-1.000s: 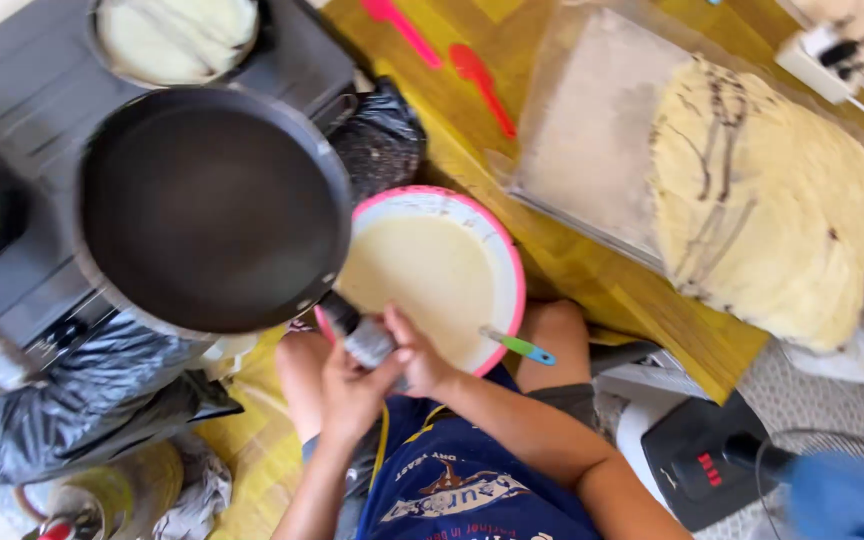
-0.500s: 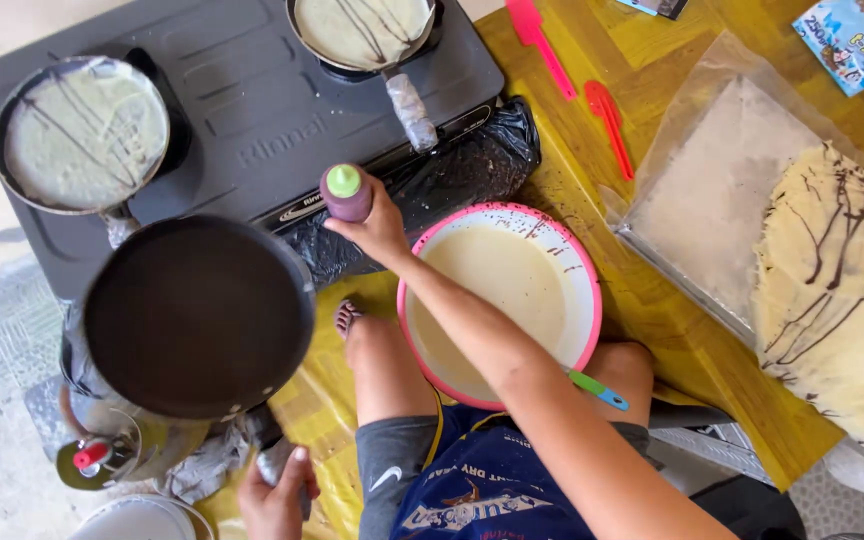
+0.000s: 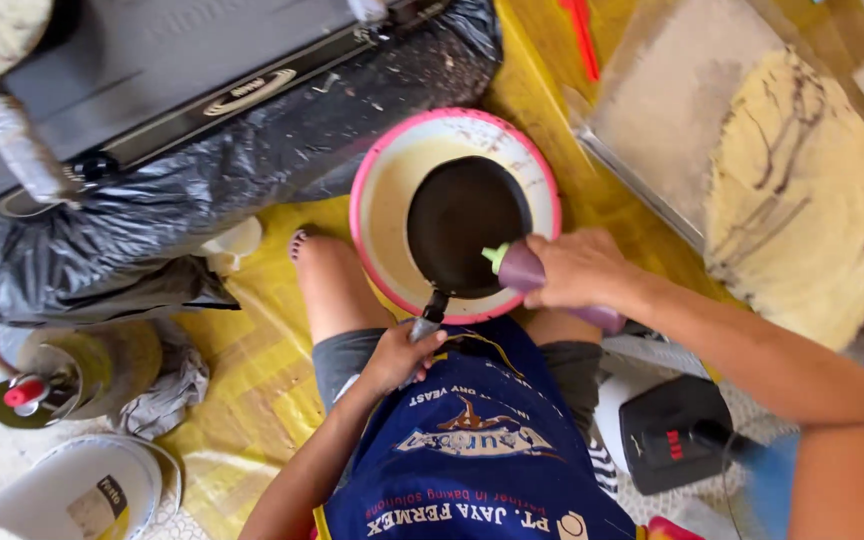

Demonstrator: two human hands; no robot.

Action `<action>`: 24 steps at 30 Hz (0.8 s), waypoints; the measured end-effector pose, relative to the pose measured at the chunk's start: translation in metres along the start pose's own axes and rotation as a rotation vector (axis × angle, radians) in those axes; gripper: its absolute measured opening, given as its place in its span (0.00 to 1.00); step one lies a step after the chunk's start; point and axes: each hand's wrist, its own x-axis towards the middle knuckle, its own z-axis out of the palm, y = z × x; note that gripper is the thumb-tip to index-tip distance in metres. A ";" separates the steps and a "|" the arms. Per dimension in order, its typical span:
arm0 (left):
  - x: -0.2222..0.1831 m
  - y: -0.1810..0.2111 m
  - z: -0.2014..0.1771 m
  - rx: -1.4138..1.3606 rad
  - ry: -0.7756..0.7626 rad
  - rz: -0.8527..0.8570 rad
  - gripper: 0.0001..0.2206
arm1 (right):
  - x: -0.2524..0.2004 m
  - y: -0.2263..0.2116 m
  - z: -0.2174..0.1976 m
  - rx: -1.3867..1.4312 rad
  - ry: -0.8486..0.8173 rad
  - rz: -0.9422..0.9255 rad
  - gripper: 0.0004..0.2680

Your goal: Making crepes by pouring batter into pans, cooking them on a stove, and stacking the finished products with chocolate drizzle.

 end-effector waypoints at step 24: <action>-0.034 0.039 -0.026 -0.274 -0.004 0.113 0.16 | -0.007 -0.013 -0.070 0.506 0.511 0.335 0.34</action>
